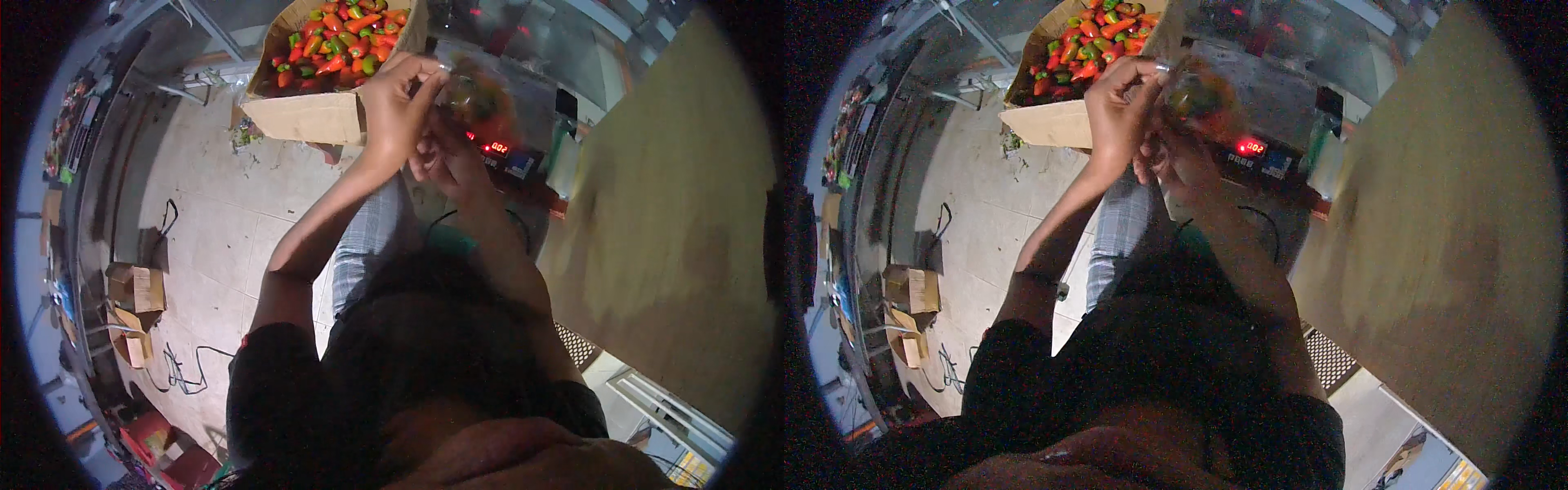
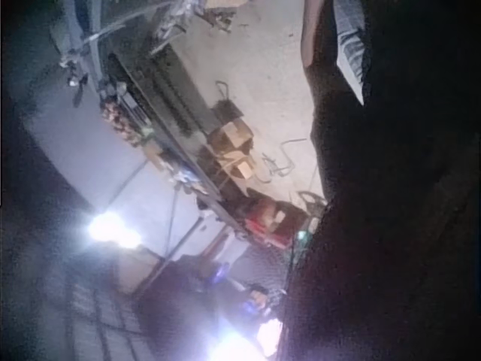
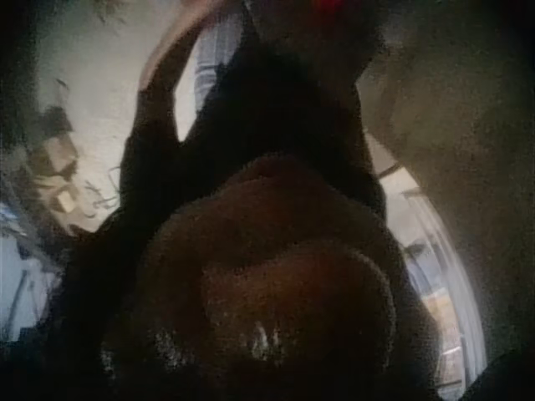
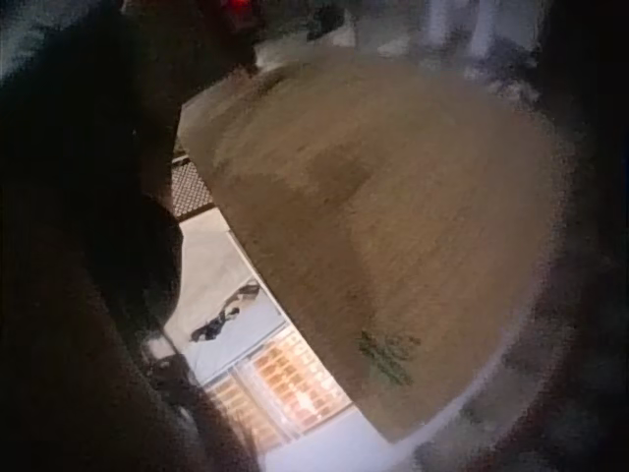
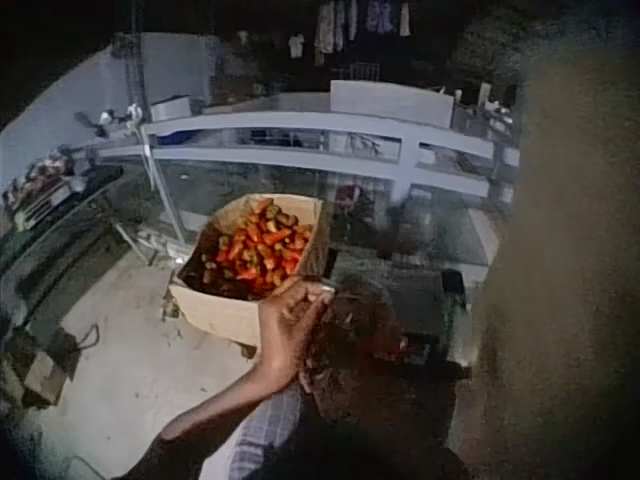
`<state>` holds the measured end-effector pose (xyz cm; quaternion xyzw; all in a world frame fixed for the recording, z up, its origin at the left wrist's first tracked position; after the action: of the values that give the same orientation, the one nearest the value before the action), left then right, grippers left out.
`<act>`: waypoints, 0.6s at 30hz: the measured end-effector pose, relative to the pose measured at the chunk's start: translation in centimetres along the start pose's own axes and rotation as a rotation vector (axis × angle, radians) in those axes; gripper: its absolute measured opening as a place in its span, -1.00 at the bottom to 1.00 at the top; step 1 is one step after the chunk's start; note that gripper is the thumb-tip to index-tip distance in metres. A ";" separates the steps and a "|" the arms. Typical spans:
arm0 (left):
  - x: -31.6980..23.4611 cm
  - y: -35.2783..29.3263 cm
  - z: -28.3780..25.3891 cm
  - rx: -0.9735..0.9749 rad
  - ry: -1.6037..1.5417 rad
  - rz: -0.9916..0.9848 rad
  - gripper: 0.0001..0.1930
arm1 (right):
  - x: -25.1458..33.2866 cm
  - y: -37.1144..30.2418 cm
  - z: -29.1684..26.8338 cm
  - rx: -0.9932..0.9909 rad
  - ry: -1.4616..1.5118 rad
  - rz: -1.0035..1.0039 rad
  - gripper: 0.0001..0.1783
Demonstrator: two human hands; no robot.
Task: The person picks peppers from a cardboard box and puts them into a plastic bag. They weigh the bag on a digital scale, add more peppers to reach a target weight, and then tie the bag by hand.
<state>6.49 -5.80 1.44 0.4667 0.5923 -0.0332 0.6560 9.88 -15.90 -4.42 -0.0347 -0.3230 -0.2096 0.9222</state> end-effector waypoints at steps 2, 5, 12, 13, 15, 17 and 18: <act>-0.1 -0.7 -0.2 -0.015 0.207 0.091 -0.94 | 1.4 -0.7 0.6 -0.133 -0.359 -0.025 -0.78; 1.7 -1.5 -0.2 0.029 0.204 0.106 -0.94 | 3.1 -1.4 0.2 -0.343 -1.267 -0.327 -0.82; 1.5 -1.6 -0.5 -0.017 0.352 0.240 -0.92 | 5.0 -0.8 3.2 -0.379 -1.308 -0.376 -0.81; 1.4 -1.3 -0.4 -0.029 0.369 0.270 -0.92 | 4.7 -0.6 3.2 -0.373 -1.381 -0.480 -0.81; 1.4 -1.0 -0.2 -0.035 0.393 0.340 -0.92 | 4.1 0.4 2.5 -0.355 -1.528 -0.689 -0.80; 1.6 -0.9 -0.2 -0.029 0.397 0.349 -0.93 | 4.3 1.1 1.5 -0.296 -1.559 -0.704 -0.82; 1.8 -0.9 -0.4 -0.021 0.385 0.324 -0.93 | 4.6 1.3 1.2 -0.267 -1.575 -0.712 -0.82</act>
<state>6.21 -5.16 -0.51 0.5466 0.6240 0.1681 0.5325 12.98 -16.22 -0.58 -0.1743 -0.8306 -0.4362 0.2989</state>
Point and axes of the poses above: each hand's wrist, its own y-axis towards the middle knuckle, its own z-axis out of the palm, x = y × z, the point moved 2 cm from there along y, towards the middle knuckle, and after that the axes turned 1 degree about y, right-handed, at the moved point
